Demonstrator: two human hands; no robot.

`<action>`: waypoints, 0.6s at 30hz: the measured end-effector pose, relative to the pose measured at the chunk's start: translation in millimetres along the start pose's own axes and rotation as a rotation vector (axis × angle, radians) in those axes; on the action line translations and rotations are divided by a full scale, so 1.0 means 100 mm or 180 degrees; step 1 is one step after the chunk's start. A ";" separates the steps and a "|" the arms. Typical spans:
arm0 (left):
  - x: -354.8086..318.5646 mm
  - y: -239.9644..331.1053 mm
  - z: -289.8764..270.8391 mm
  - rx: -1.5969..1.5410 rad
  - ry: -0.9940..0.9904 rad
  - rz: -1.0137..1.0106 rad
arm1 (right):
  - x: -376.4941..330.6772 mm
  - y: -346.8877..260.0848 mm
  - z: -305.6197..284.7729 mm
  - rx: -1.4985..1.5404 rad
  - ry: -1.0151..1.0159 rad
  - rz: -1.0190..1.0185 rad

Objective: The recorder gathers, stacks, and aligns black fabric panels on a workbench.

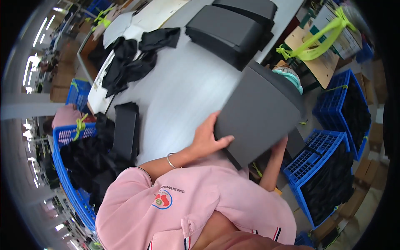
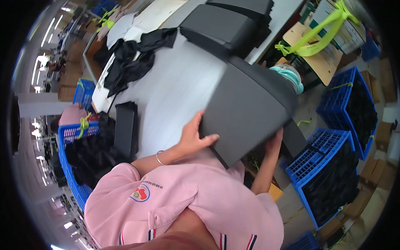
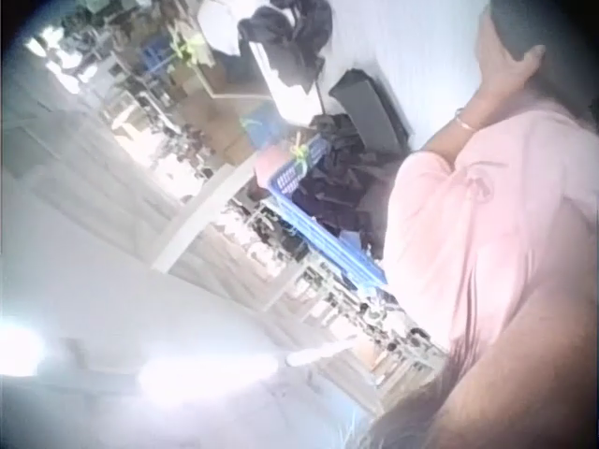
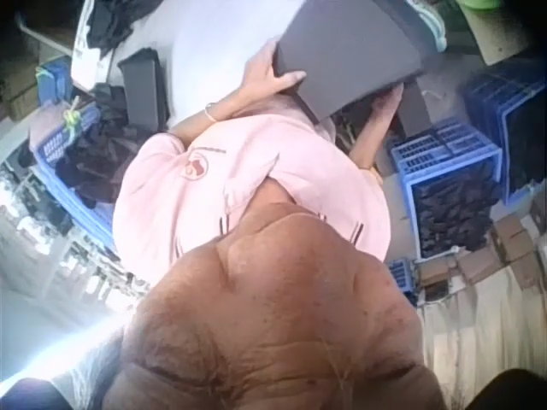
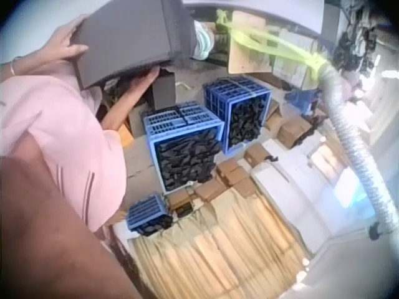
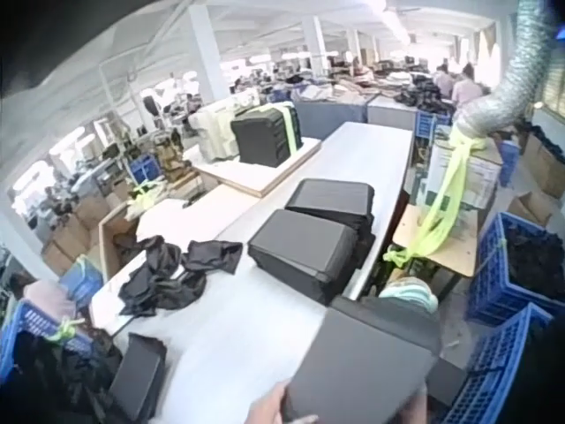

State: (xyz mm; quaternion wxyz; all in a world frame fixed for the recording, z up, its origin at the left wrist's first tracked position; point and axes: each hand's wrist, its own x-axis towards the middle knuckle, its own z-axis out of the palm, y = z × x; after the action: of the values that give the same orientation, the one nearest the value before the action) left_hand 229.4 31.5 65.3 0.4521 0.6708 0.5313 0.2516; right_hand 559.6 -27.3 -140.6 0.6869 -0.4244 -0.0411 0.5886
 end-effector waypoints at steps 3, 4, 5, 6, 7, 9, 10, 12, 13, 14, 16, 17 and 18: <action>-0.22 -0.31 -0.38 -0.0368 0.0321 -0.0053 | 0.01 -0.40 1.61 -0.1140 -0.0855 -0.0646; -0.31 -0.36 -0.47 -0.0393 0.0328 -0.0072 | 0.18 -0.38 1.73 -0.1602 -0.0994 -0.0840; -0.41 -0.41 -0.56 -0.0524 0.0241 -0.0330 | 0.10 -0.43 2.20 -0.1980 -0.1121 -0.0761; -0.46 -0.49 -0.66 -0.0708 0.0104 -0.0588 | 0.17 -0.43 2.51 -0.2434 -0.1518 -0.0697; -0.56 -0.63 -0.70 -0.0293 -0.0051 -0.0668 | 0.30 -0.36 2.71 -0.3075 -0.1743 -0.1141; -0.74 -0.78 -0.67 -0.0650 0.0177 -0.0734 | 0.32 -0.31 3.30 -0.3758 -0.2622 -0.1360; -0.80 -0.83 -0.65 -0.0971 0.0332 -0.0740 | 0.42 -0.19 3.48 -0.4195 -0.2765 -0.1683; -0.90 -0.93 -0.65 -0.0847 0.0559 -0.0708 | 0.33 -0.04 3.99 -0.4739 -0.3217 -0.2003; -0.95 -1.00 -0.66 -0.0833 0.0302 -0.0860 | 0.36 0.06 4.21 -0.5048 -0.3524 -0.1999; -0.96 -0.98 -0.70 -0.0827 0.0046 -0.1002 | 0.37 0.17 4.42 -0.5356 -0.3839 -0.2006; -0.97 -1.04 -0.71 -0.0626 -0.0259 -0.1472 | 0.21 0.46 4.74 -0.5465 -0.4548 -0.1879; -0.98 -1.17 -0.66 -0.0328 -0.0476 -0.1067 | 0.17 0.63 4.82 -0.5711 -0.4805 -0.1532; -0.98 -1.28 -0.61 -0.0028 -0.0695 -0.0659 | 0.30 0.97 4.69 -0.5473 -0.4996 -0.1793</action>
State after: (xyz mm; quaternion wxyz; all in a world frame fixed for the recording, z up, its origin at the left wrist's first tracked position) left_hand 87.3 -37.1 -4.5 0.5336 0.6338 0.5443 0.1315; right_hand 233.2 243.7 83.1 0.0706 -0.2457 -0.9205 0.2956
